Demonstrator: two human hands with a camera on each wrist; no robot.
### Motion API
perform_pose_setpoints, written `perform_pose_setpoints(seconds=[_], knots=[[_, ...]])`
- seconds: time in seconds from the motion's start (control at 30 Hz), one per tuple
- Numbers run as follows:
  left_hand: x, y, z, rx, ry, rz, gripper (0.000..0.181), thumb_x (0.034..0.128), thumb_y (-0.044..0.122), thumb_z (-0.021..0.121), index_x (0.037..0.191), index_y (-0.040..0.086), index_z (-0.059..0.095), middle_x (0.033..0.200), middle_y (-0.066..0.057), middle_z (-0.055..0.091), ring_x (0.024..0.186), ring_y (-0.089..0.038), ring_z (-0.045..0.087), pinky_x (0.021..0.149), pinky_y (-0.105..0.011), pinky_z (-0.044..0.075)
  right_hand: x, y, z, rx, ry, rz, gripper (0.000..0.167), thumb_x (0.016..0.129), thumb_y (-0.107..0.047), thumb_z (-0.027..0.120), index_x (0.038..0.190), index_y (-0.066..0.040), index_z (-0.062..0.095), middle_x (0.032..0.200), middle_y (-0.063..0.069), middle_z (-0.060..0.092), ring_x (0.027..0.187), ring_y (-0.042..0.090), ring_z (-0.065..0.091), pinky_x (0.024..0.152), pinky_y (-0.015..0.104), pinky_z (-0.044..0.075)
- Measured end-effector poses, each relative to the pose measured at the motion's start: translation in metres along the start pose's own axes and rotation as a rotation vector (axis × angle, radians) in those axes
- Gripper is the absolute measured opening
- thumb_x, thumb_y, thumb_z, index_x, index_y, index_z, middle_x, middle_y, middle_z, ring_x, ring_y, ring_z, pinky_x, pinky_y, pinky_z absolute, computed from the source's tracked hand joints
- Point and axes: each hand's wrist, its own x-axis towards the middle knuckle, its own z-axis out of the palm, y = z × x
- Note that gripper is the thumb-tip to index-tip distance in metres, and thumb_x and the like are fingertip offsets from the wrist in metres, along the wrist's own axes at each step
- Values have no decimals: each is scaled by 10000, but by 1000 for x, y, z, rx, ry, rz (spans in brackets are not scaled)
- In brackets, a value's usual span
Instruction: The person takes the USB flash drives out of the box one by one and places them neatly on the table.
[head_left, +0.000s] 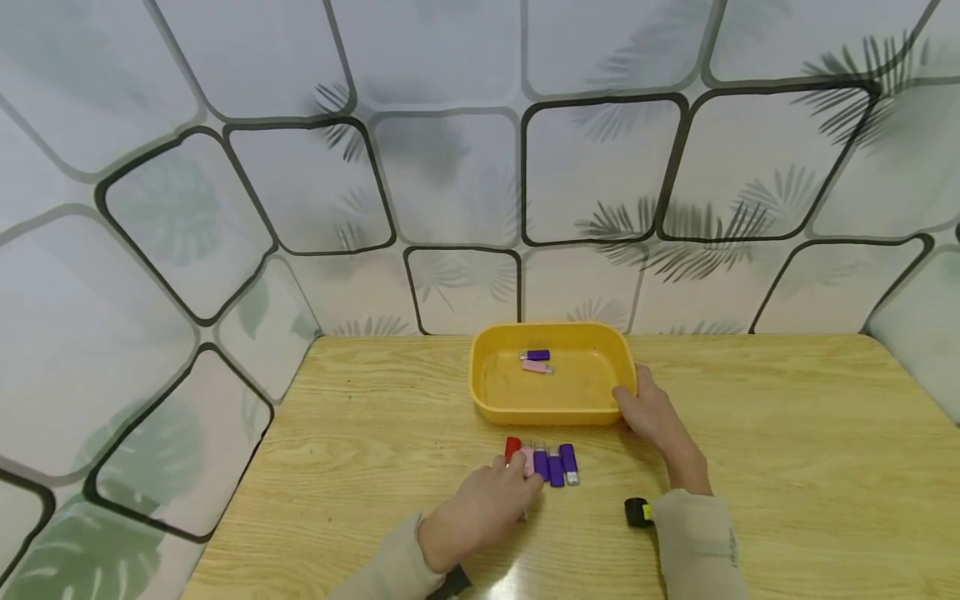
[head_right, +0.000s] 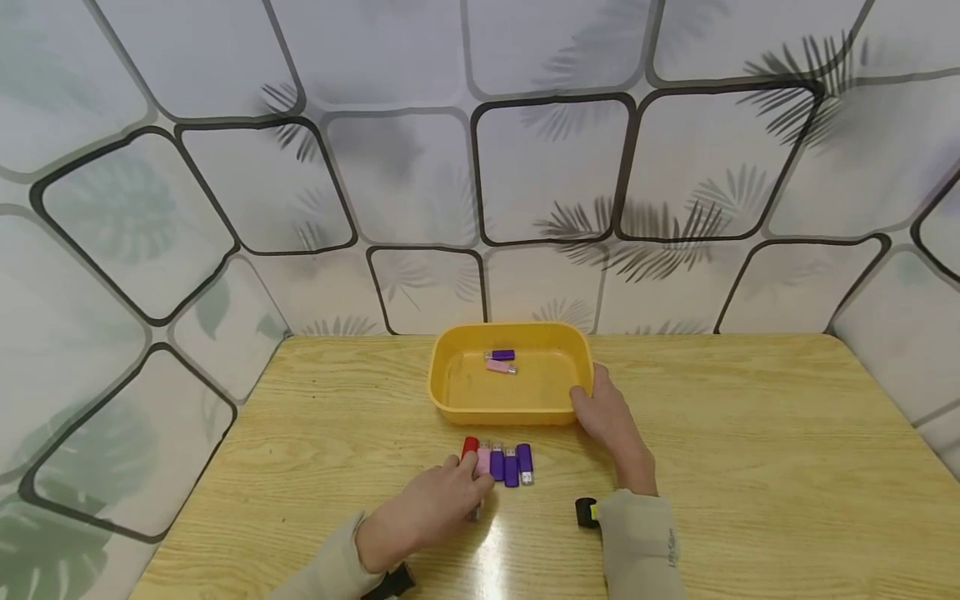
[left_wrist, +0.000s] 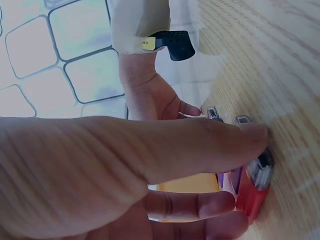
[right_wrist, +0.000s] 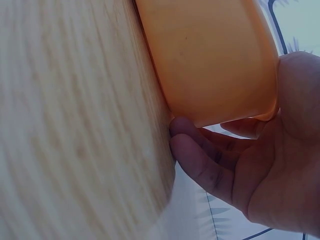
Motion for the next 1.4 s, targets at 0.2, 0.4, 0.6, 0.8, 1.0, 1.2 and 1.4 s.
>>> perform_pose_setpoints(seconds=[0.2, 0.4, 0.6, 0.8, 1.0, 1.2, 1.4], knots=[[0, 1, 1, 30, 34, -2, 293, 873, 174, 740, 1142, 195, 627, 1136, -60, 586, 865, -181, 570, 581, -267, 474, 0, -2, 0, -2, 1, 3, 645, 1005, -256, 409, 1529, 20, 154, 1110, 231, 553, 770, 240, 563, 618, 312, 478], [5, -5, -5, -10, 53, 19, 256, 924, 286, 694, 1145, 184, 615, 1136, -40, 570, 940, -176, 585, 655, -281, 506, 2, -2, -2, -3, 5, -2, 645, 1000, -260, 408, 1525, 22, 159, 1096, 229, 557, 779, 243, 566, 622, 310, 480], [14, -23, -13, -76, 187, 35, 278, 945, 325, 674, 1165, 164, 623, 991, 1, 537, 870, -129, 534, 652, -232, 469, 3, -1, -4, 8, 0, 1, 642, 998, -258, 401, 1525, 15, 155, 1014, 205, 558, 720, 232, 562, 597, 318, 492], [30, -35, -7, -58, 433, 65, 194, 949, 297, 665, 1076, 158, 617, 1010, -12, 539, 853, -154, 470, 711, -248, 437, 3, 0, -3, 5, 4, 5, 649, 998, -250, 407, 1531, 12, 148, 1034, 207, 556, 728, 231, 559, 609, 315, 484], [56, -37, -6, -94, 480, -15, 416, 981, 383, 608, 1325, 165, 523, 1226, -99, 545, 1066, -255, 520, 857, -360, 473, 1, 1, -8, 4, -1, 0, 651, 1005, -254, 403, 1528, 27, 137, 1044, 219, 557, 745, 235, 563, 612, 317, 487], [85, -34, -14, -171, 250, -63, 545, 1025, 538, 405, 1483, 244, 426, 1450, -149, 462, 1313, -344, 438, 1044, -497, 409, 1, 1, -12, 5, 6, 0, 649, 1010, -254, 386, 1528, 38, 127, 1101, 258, 544, 765, 247, 571, 606, 320, 496], [93, -37, -8, -174, 124, -87, 406, 1020, 497, 470, 1353, 296, 586, 1312, -63, 592, 1208, -283, 535, 978, -456, 447, 2, -1, -1, 22, -4, 16, 638, 996, -243, 410, 1522, 16, 158, 1043, 216, 548, 739, 229, 561, 613, 310, 485]])
